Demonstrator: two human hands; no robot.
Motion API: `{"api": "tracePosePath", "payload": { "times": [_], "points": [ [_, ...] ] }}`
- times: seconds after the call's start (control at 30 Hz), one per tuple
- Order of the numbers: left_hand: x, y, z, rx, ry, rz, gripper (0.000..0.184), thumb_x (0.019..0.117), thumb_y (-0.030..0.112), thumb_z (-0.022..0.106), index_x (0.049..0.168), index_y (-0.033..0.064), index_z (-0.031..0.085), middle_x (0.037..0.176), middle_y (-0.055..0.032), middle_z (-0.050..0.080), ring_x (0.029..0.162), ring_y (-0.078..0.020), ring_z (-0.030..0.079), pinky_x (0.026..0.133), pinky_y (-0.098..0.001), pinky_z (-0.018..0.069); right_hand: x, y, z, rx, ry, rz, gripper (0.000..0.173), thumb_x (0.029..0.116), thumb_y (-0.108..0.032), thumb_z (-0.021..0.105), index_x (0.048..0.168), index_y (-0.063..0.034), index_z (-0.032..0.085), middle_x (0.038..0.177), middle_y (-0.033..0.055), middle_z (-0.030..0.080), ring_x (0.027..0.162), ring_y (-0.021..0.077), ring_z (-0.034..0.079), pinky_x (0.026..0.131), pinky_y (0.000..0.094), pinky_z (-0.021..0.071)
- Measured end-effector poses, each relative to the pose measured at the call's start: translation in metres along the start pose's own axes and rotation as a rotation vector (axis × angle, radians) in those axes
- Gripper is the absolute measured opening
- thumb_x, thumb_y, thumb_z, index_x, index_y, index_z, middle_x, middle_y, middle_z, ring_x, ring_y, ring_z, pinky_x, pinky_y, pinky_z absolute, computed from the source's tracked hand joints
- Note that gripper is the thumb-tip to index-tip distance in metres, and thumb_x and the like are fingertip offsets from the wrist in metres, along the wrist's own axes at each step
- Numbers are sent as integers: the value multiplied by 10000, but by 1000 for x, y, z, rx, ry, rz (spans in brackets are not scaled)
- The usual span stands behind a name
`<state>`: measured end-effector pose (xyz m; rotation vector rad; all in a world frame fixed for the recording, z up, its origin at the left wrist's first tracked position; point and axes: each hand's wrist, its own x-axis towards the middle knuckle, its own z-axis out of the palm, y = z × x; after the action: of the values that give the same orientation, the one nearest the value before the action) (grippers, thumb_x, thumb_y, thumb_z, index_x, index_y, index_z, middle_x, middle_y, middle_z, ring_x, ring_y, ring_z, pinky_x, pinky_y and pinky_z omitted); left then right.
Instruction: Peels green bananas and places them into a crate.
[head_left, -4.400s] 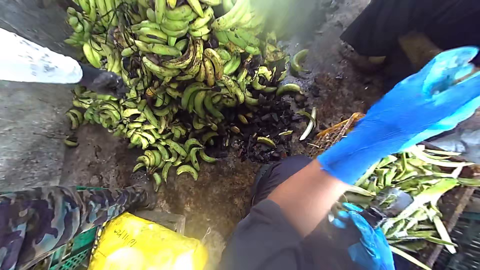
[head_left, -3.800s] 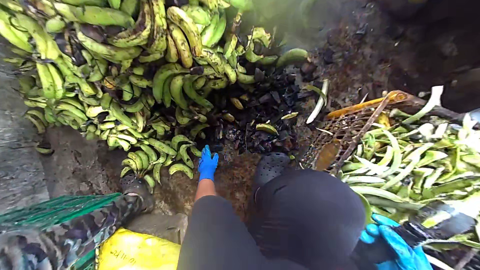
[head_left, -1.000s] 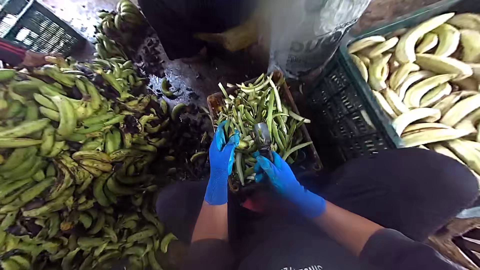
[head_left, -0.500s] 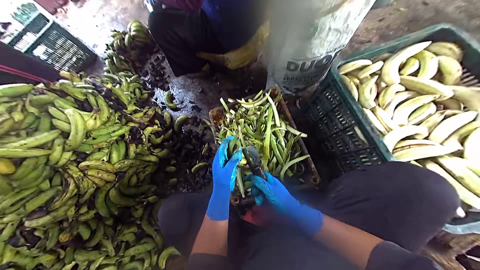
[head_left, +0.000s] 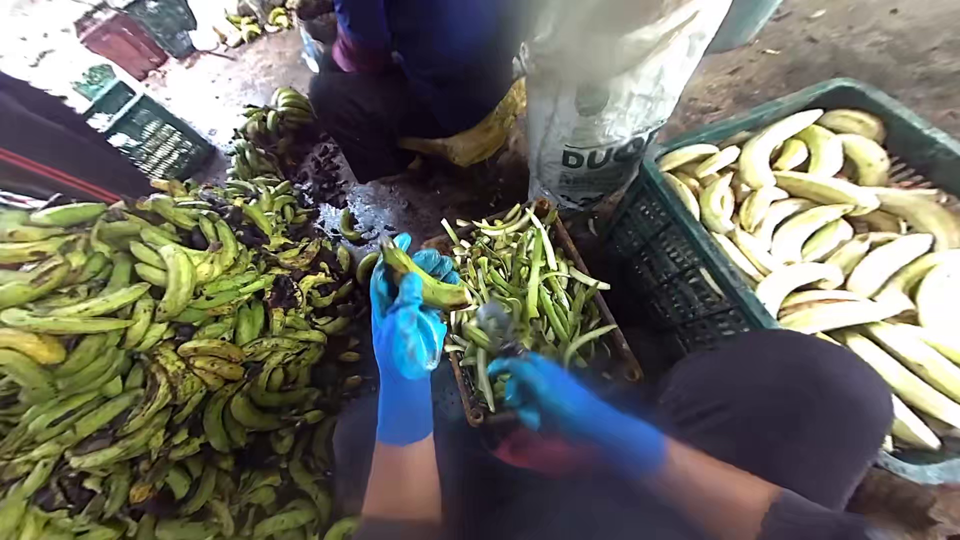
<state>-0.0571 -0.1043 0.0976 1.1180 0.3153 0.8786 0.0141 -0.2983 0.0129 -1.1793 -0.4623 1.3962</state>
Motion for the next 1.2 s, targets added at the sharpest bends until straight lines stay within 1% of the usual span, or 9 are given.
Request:
{"api": "tracePosePath", "payload": {
  "times": [0.1,0.3,0.37,0.47,0.67,0.77,0.87,1.07,1.2],
  "points": [
    [37,2,-12,-150,-77,-227,449,1021,394,507,1438,262,404,1153,-64,690,902,-217,712,721,-370,617,5,-87,-36,-173,-82,-309,629,1043,-584,359,1436,-109,484,838,-8,672,596,86,610,508,232,528],
    [56,-32,11,-359,-280,-405,487,1010,403,447,1440,180,503,922,-82,706,721,-173,694,614,-294,593,62,-142,-115,-659,178,-903,578,1013,-565,516,1461,-199,539,1248,-11,690,1034,111,684,888,335,588],
    [56,-44,11,-426,-286,-393,595,962,522,560,1405,125,534,881,-89,698,668,-160,679,568,-271,579,82,-134,-123,-709,373,-865,597,993,-570,549,1464,-203,542,1379,2,625,1059,88,673,908,346,581],
    [59,-48,4,-451,-250,-383,549,995,498,552,1386,113,544,870,-88,684,629,-139,670,529,-240,572,95,-127,-105,-967,545,-854,596,1002,-635,458,1434,-248,598,1212,92,678,996,198,674,840,470,562],
    [68,-46,-4,-188,-120,-251,490,1039,417,457,1471,186,470,914,-53,717,734,-126,688,670,-279,592,73,-114,-64,-1337,459,-1015,533,1020,-665,365,1367,-377,650,1117,58,741,996,238,688,834,537,494],
    [51,-49,9,-341,-203,-396,481,990,423,593,1399,176,532,962,-77,716,719,-134,690,605,-248,585,90,-127,-73,-1349,684,-1141,400,1006,-466,533,1311,-271,702,1049,150,738,881,344,701,700,580,516],
    [44,-49,9,-504,-292,-581,533,938,354,697,1391,137,517,956,-133,712,690,-185,709,546,-253,584,102,-155,-98,-1334,985,-1105,473,1009,-442,578,1423,-217,612,1156,259,660,974,454,649,776,641,477],
    [63,-47,-9,-310,-122,-241,486,983,378,637,1406,168,525,1011,-107,705,737,-175,706,627,-301,613,100,-126,-70,-1216,620,-931,538,985,-593,499,1380,-263,658,1137,138,710,957,329,675,740,583,487],
    [69,-47,-1,-397,-160,-227,506,998,378,616,1451,196,485,1081,-103,704,778,-174,721,641,-297,623,92,-133,-80,-1181,654,-875,548,986,-612,484,1383,-273,655,1147,135,713,977,329,682,743,583,502]
  ]
}}
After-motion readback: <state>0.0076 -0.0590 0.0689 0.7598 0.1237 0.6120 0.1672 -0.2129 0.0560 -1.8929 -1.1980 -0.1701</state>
